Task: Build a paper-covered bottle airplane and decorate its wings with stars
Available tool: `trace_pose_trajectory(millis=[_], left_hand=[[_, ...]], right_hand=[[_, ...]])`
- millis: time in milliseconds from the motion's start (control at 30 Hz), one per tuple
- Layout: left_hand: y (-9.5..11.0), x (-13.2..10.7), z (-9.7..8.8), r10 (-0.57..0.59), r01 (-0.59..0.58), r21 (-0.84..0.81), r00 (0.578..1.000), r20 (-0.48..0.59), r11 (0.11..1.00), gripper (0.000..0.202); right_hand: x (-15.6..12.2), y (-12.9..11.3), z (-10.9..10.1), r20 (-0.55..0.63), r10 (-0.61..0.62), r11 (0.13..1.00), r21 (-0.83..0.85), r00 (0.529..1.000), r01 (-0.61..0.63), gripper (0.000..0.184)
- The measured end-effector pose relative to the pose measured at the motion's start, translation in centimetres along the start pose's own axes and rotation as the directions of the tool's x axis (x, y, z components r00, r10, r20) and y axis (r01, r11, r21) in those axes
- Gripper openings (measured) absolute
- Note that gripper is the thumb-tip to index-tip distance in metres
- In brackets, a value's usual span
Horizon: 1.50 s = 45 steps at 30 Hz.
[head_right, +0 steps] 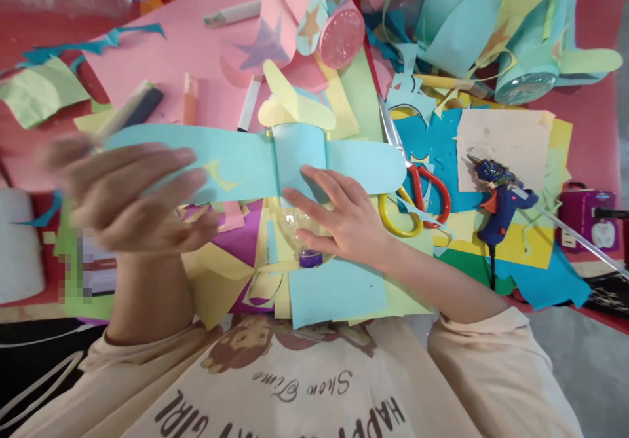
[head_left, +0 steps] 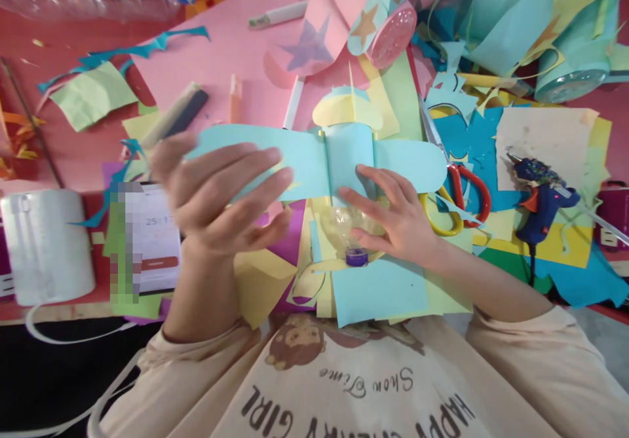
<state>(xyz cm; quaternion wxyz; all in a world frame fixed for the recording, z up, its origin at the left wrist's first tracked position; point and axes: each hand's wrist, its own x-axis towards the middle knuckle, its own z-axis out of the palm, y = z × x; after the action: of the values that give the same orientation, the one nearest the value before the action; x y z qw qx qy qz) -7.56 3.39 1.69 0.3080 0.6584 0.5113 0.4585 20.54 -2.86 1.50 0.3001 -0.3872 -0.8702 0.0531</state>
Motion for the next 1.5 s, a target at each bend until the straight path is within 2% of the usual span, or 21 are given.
trace_pose_trajectory(millis=[100, 133, 167, 200, 233, 267, 300, 333, 367, 500, 700, 833, 967, 1067, 1167, 1233, 1300, 1367, 1400, 1500], left_hand=[[1.1, -0.7, 0.8, 0.086, -0.085, 0.125, 0.996, -0.008, 0.988, 0.035], [1.3, -0.7, 1.0, 0.177, -0.179, 0.179, 0.984, 0.029, 0.967, 0.031], [1.4, -0.6, 1.1, 0.318, -0.331, 0.242, 0.944, 0.092, 0.912, 0.026], [1.4, -0.4, 1.1, 0.491, -0.519, 0.306, 0.855, 0.168, 0.799, 0.023], [1.4, -0.2, 0.9, 0.643, -0.679, 0.355, 0.73, 0.232, 0.643, 0.023], [1.4, 0.0, 0.7, 0.742, -0.77, 0.388, 0.618, 0.26, 0.506, 0.025], [1.3, 0.3, 0.5, 0.797, -0.813, 0.406, 0.543, 0.265, 0.419, 0.027], [1.3, 0.5, 0.2, 0.829, -0.832, 0.412, 0.497, 0.255, 0.372, 0.028], [1.4, 0.7, 0.0, 0.841, -0.834, 0.411, 0.488, 0.236, 0.368, 0.028], [1.6, 0.9, -0.5, 0.837, -0.827, 0.401, 0.503, 0.216, 0.393, 0.028], [1.9, 1.0, -0.3, 0.828, -0.815, 0.453, 0.504, 0.246, 0.362, 0.022], [1.7, 0.6, -0.3, 0.796, -0.788, 0.419, 0.568, 0.21, 0.452, 0.011], [1.5, 0.1, -0.3, 0.737, -0.754, 0.43, 0.628, 0.25, 0.496, 0.018], [1.3, 0.0, -0.1, 0.74, -0.761, 0.426, 0.621, 0.258, 0.489, 0.023], [1.0, 0.2, 0.5, 0.782, -0.772, 0.397, 0.596, 0.182, 0.496, 0.022], [1.0, 0.2, 1.3, 0.791, -0.758, 0.355, 0.607, 0.076, 0.547, 0.018], [1.1, 0.0, 2.3, 0.724, -0.694, 0.253, 0.688, -0.04, 0.674, 0.011], [1.5, -0.3, 3.2, 0.61, -0.596, 0.137, 0.784, -0.11, 0.791, 0.016], [1.7, -0.5, 3.5, 0.548, -0.542, 0.082, 0.828, -0.118, 0.837, 0.02], [1.9, -1.1, 4.2, 0.404, -0.405, -0.014, 0.913, -0.061, 0.914, 0.035]], right_hand=[[-0.1, 0.0, -0.1, 0.02, 0.012, 1.0, 0.015, 1.0, -0.013, 0.043], [-0.1, 0.1, -0.1, 0.029, 0.019, 1.0, 0.017, 0.999, -0.019, 0.043], [-0.1, 0.1, -0.1, 0.039, 0.026, 0.999, 0.017, 0.999, -0.027, 0.043], [-0.2, 0.1, -0.1, 0.047, 0.034, 0.999, 0.016, 0.998, -0.035, 0.044], [-0.2, 0.1, -0.1, 0.054, 0.04, 0.999, 0.014, 0.998, -0.04, 0.044], [-0.2, 0.1, -0.1, 0.056, 0.041, 0.999, 0.013, 0.998, -0.042, 0.044], [-0.2, 0.1, -0.1, 0.053, 0.039, 0.999, 0.014, 0.998, -0.04, 0.044], [-0.2, 0.1, -0.1, 0.044, 0.034, 0.999, 0.018, 0.998, -0.035, 0.044], [-0.2, 0.1, -0.1, 0.038, 0.031, 0.999, 0.022, 0.999, -0.032, 0.044], [-0.1, 0.1, 0.0, 0.024, 0.017, 1.0, 0.022, 1.0, -0.018, 0.043], [-0.2, 0.2, 0.0, 0.016, 0.013, 1.0, 0.009, 1.0, -0.014, 0.043], [-0.2, 0.2, 0.0, 0.03, 0.023, 0.999, 0.023, 0.999, -0.024, 0.045], [-0.3, 0.1, 0.1, 0.023, 0.022, 0.999, 0.023, 1.0, -0.022, 0.044], [-0.3, 0.2, 0.0, 0.046, 0.048, 0.997, 0.061, 0.998, -0.05, 0.045], [0.4, 0.7, -0.5, 0.03, 0.031, 0.991, 0.128, 0.999, -0.035, 0.038], [1.5, 1.0, -0.8, -0.01, -0.017, 0.99, 0.143, 1.0, 0.018, 0.025], [3.0, 1.1, -1.0, -0.023, -0.06, 0.99, 0.126, 0.998, 0.062, 0.019], [4.6, 1.0, -1.0, 0.042, -0.057, 0.991, 0.127, 0.997, 0.052, 0.024], [5.3, 0.8, -0.8, 0.081, -0.055, 0.99, 0.136, 0.995, 0.043, 0.028], [6.8, 0.3, -0.1, 0.139, -0.039, 0.99, 0.14, 0.989, 0.02, 0.037]])
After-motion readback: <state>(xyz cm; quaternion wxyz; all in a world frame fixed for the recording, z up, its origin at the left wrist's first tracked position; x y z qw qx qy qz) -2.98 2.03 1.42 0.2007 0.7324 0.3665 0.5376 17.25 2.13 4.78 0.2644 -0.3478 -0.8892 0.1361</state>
